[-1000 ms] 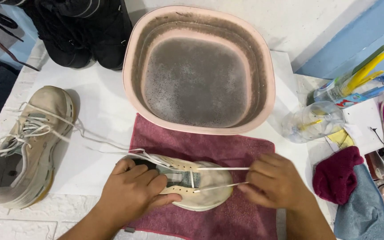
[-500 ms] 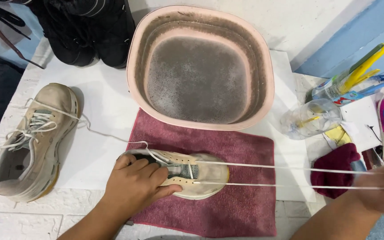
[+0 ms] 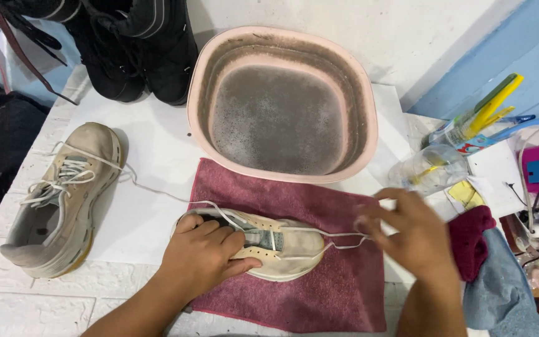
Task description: Removing shoelaces from a sneaker by unthreading them from the eyelets one by one.
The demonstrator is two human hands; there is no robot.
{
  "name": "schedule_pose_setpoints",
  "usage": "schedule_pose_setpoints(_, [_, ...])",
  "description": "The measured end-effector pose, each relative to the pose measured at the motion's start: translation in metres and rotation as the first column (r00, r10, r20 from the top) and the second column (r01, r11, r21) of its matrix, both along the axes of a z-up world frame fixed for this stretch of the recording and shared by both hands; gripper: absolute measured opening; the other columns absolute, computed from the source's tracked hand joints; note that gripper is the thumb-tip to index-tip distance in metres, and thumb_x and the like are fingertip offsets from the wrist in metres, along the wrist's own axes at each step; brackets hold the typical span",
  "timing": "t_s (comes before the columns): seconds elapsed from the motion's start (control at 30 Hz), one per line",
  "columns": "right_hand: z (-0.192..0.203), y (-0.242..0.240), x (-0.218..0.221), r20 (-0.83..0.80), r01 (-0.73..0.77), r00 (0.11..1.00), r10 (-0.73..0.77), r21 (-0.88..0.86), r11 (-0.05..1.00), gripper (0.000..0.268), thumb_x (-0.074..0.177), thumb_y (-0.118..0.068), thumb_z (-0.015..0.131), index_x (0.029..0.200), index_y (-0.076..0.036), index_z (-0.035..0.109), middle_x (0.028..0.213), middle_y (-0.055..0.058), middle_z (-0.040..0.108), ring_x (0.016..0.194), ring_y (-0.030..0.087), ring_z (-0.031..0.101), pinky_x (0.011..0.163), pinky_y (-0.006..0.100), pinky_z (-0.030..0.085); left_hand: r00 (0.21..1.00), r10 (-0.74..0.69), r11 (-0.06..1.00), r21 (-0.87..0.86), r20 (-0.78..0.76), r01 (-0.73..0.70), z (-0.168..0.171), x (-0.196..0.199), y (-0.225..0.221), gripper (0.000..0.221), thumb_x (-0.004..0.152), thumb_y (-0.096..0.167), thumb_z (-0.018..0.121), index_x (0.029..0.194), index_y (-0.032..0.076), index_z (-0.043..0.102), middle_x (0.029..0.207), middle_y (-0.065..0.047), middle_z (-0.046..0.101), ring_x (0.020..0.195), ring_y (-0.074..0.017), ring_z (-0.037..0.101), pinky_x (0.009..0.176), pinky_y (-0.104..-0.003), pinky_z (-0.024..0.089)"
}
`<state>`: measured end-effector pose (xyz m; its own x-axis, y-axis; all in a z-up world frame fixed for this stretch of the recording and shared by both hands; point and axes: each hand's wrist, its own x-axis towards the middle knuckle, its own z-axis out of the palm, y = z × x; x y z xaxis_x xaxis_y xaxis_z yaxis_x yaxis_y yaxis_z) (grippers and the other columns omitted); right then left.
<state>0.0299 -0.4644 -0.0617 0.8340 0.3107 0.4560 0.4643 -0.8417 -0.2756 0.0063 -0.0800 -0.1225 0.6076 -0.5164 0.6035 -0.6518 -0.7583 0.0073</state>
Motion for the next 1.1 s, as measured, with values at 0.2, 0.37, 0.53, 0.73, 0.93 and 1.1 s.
schedule_pose_setpoints(0.2, [-0.01,0.098,-0.008,0.161,-0.36,0.91,0.381,-0.147,0.921,0.028,0.093,-0.03,0.076,0.114,-0.013,0.074,0.101,0.002,0.07,0.082,0.023,0.06,0.072,0.035,0.051,0.999,-0.027,1.0,-0.002,-0.018,0.027,0.001,0.0,0.0,0.052,0.092,0.069,0.067,0.077,0.02,0.061,0.061,0.004,0.06,0.056,-0.0202,0.056,0.068,-0.038,0.037])
schedule_pose_setpoints(0.37, [-0.02,0.091,0.004,0.154,-0.298,0.938,0.312,-0.105,0.949,0.007,0.095,-0.016,0.069,0.089,-0.013,0.068,0.088,0.0,0.068,0.087,0.024,0.066,0.072,0.036,0.047,1.0,-0.018,1.0,0.011,-0.002,0.018,0.0,0.001,0.0,0.052,0.093,0.07,0.065,0.077,0.021,0.06,0.06,0.004,0.057,0.056,-0.0208,0.055,0.069,-0.039,0.037])
schedule_pose_setpoints(0.53, [-0.019,0.09,0.004,0.046,-0.326,0.944,0.327,-0.041,0.945,0.016,0.093,-0.022,0.071,0.103,-0.01,0.07,0.097,0.004,0.069,0.095,0.026,0.064,0.083,0.038,0.05,1.0,-0.022,1.0,0.004,-0.013,0.022,-0.003,0.001,0.0,0.052,0.093,0.07,0.066,0.075,0.021,0.059,0.059,0.003,0.054,0.056,-0.0211,0.054,0.069,-0.039,0.038])
schedule_pose_setpoints(0.73, [-0.02,0.097,0.004,0.12,-0.367,0.917,0.381,-0.123,0.922,0.006,0.094,-0.016,0.068,0.089,-0.014,0.067,0.088,-0.001,0.067,0.079,0.021,0.061,0.071,0.036,0.041,0.999,-0.043,0.999,-0.009,-0.018,0.043,0.001,0.001,-0.001,0.052,0.093,0.07,0.064,0.077,0.021,0.061,0.06,0.002,0.055,0.059,-0.0213,0.055,0.07,-0.04,0.039])
schedule_pose_setpoints(0.93, [-0.019,0.093,-0.001,0.178,-0.313,0.919,0.351,-0.209,0.926,0.009,0.094,-0.021,0.067,0.087,-0.016,0.067,0.088,-0.002,0.067,0.081,0.021,0.062,0.068,0.037,0.036,0.996,-0.022,0.999,-0.031,-0.087,0.019,-0.003,-0.001,-0.003,0.055,0.089,0.072,0.068,0.077,0.019,0.06,0.061,0.002,0.06,0.059,-0.0228,0.057,0.07,-0.04,0.039])
schedule_pose_setpoints(1.1, [-0.016,0.091,-0.003,0.179,-0.385,0.886,0.428,-0.231,0.893,0.008,0.095,-0.02,0.067,0.088,-0.017,0.066,0.089,-0.003,0.069,0.078,0.019,0.059,0.076,0.038,0.038,0.993,0.011,1.0,-0.024,-0.116,-0.014,-0.004,-0.003,-0.006,0.056,0.088,0.074,0.066,0.086,0.018,0.062,0.063,0.003,0.064,0.06,-0.0227,0.06,0.071,-0.04,0.039])
